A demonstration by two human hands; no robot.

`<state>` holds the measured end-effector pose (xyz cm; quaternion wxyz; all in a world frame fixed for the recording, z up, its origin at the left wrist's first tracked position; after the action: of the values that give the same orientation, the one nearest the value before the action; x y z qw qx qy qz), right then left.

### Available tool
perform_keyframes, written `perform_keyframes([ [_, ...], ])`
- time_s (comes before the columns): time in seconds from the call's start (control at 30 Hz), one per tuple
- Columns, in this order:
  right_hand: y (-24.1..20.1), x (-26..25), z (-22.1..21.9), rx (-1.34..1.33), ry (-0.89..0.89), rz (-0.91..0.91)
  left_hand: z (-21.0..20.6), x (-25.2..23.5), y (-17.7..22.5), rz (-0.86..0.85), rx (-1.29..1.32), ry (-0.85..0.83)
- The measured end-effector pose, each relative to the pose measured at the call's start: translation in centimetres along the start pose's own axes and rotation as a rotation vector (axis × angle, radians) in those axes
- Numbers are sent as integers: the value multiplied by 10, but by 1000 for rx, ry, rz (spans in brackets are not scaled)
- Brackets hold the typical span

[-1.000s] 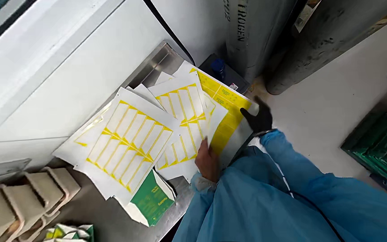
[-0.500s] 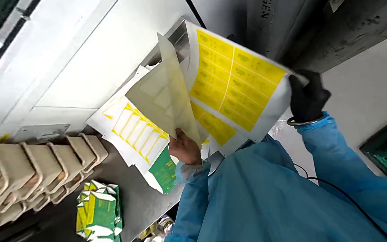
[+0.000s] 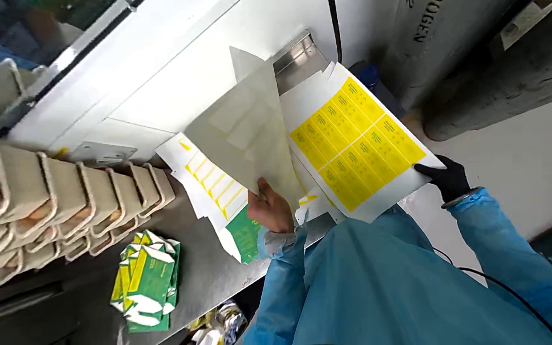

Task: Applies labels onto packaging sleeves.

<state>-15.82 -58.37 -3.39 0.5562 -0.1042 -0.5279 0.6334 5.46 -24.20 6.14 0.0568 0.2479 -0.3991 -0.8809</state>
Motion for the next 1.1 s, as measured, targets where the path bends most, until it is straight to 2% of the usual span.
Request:
perform_keyframes([
  [0.07,6,8,-3,165,84,44,5,-8,0,-11,12,23],
  [0.17,8,29,-17,241,214,36,10,-19,-5,-23,26,17],
  [0.27,21,47,-45,112,380,-99,7,-22,-10,-31,43,-3],
  [0.33,35,58,-69,-53,430,-214,5,-25,-16,-22,67,-19],
  [0.4,46,72,-93,-122,390,-331,4,-28,-19,-12,92,-28],
  [0.47,47,88,-111,-24,304,-431,3,-31,-23,-12,128,-46],
  [0.6,40,107,-112,97,390,-379,4,-37,-33,-27,195,-105],
  [0.67,47,103,-101,8,452,-349,4,-41,-37,-18,206,-126],
  [0.73,61,101,-87,-154,458,-399,4,-44,-41,-1,207,-142],
  [0.8,69,104,-71,-343,382,-463,4,-50,-44,21,231,-146],
  [0.83,73,108,-65,-450,289,-469,4,-54,-46,30,238,-148],
  [0.9,72,122,-59,-621,120,-418,6,-59,-49,31,239,-151],
  [1.0,49,152,-70,-710,66,-325,7,-66,-52,31,255,-157],
  [1.07,36,167,-93,-622,100,-259,8,-70,-56,18,283,-151],
  [1.1,34,173,-106,-470,151,-211,11,-72,-57,17,278,-160],
])
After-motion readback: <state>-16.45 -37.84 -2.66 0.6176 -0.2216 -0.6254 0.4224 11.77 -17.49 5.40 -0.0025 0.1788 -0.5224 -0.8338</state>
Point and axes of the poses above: each hand's wrist, its own x-axis away from the middle knuckle, its own z-axis out of the back of the hand, y = z × x, the point moved 1 cm from there along -x, towards the middle knuckle, and after that the axes turned 8 degrees about y, right-handed, at the moved point
